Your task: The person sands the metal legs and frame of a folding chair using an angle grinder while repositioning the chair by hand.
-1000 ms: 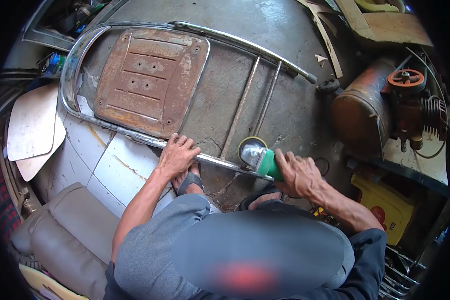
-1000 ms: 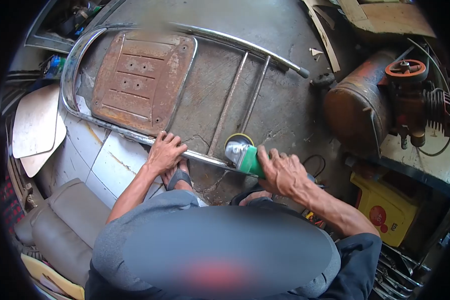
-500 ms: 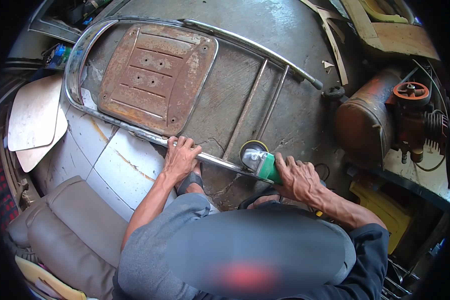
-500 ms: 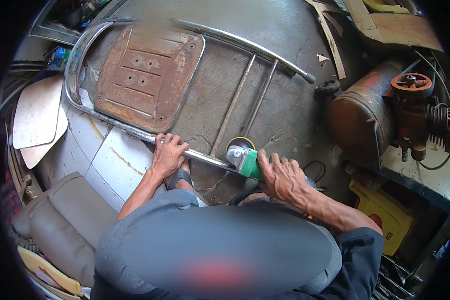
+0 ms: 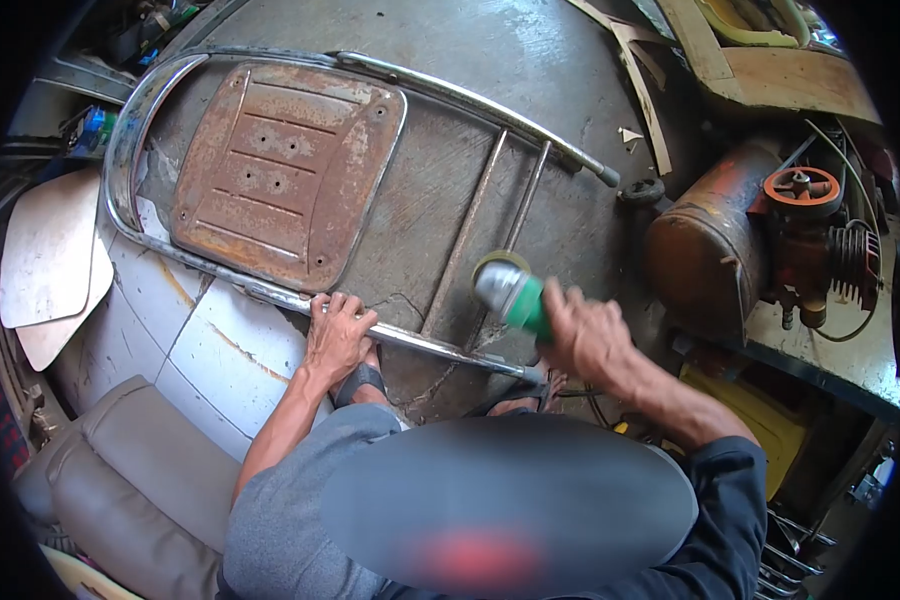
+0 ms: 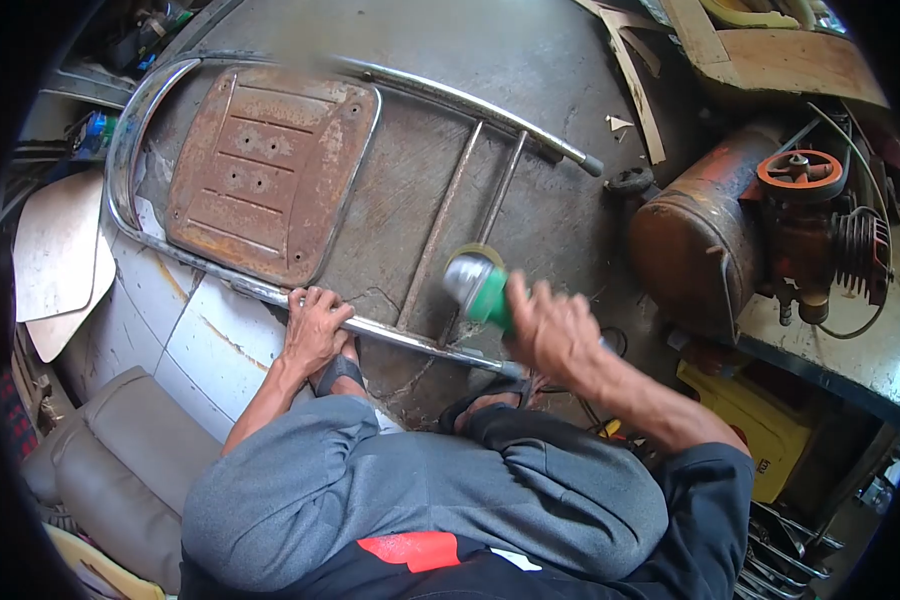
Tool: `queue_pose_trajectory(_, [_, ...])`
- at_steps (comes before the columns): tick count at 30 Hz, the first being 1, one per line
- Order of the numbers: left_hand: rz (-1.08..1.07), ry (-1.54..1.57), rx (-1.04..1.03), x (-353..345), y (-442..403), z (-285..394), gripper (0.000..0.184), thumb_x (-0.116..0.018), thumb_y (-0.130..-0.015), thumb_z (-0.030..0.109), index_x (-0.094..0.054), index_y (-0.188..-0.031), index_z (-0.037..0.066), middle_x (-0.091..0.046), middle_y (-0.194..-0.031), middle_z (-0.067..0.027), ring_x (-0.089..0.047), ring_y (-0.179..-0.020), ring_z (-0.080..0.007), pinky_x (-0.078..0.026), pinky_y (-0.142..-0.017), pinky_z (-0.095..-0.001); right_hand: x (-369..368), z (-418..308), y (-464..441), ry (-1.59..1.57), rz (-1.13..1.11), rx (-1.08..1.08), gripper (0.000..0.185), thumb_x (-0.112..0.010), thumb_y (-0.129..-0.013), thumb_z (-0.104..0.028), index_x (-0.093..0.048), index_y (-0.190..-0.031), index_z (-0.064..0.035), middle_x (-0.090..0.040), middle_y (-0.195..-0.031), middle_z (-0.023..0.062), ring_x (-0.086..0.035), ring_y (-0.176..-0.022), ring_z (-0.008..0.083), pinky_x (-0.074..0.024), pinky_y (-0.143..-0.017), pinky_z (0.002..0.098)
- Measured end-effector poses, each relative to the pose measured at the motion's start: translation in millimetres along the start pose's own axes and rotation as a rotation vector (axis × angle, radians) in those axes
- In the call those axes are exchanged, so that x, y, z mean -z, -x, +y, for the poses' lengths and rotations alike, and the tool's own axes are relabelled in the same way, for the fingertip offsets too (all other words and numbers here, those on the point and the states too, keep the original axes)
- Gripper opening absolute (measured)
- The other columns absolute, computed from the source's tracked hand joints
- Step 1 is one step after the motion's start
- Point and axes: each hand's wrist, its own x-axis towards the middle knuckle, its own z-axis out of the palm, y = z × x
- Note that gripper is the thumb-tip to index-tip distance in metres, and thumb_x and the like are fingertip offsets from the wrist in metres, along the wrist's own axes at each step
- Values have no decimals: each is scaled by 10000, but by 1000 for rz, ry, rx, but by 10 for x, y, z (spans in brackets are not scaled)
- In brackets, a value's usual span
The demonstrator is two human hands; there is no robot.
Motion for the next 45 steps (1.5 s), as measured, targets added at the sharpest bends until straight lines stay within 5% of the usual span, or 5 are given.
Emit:
queue_pose_trajectory(5, [6,13,-5,35,-33,8,281,-758,-741,186,-723,-1019,154,-616,-1060,-72,-540,-1117,-286,-317,-1031,-527,313,534,-522,60,314,-142,574,-747,-783,-220,-435,-1217,-9,-676,-881,272,-708,-727,440,-500,-655,579])
queue_pose_trajectory(14, [1,-13,-13,29,-41,-3,294,-769,-731,182,-734,-1022,156,-628,-1051,-68,-550,-1111,-287,-323,-1027,-517,-252,-244,248,-53,-43,50,764,-771,-795,-254,-368,-1383,22,-642,-962,277,-710,-782,448,-533,-660,563])
queue_pose_trajectory(25, [-26,-17,-13,62,-44,26,307,-782,-754,209,-737,-1054,155,-633,-1066,-76,-551,-1123,-285,-305,-1044,-513,226,582,-676,12,414,-227,549,-736,-793,-284,-459,-1169,5,-694,-854,289,-717,-696,425,-551,-648,562])
queue_pose_trajectory(33, [5,12,-10,33,-35,5,326,-812,-744,251,-751,-1050,153,-641,-1052,-83,-554,-1116,-294,-322,-1027,-512,-136,155,49,-133,27,-2,688,-755,-773,-315,-414,-1272,15,-677,-914,286,-703,-734,464,-527,-682,595])
queue_pose_trajectory(45, [16,40,-6,67,-46,19,350,-836,-723,243,-758,-1046,134,-642,-1045,-84,-552,-1097,-288,-341,-1004,-485,96,723,-515,-103,352,-146,631,-768,-792,-343,-432,-1182,22,-692,-835,239,-706,-718,436,-549,-641,560])
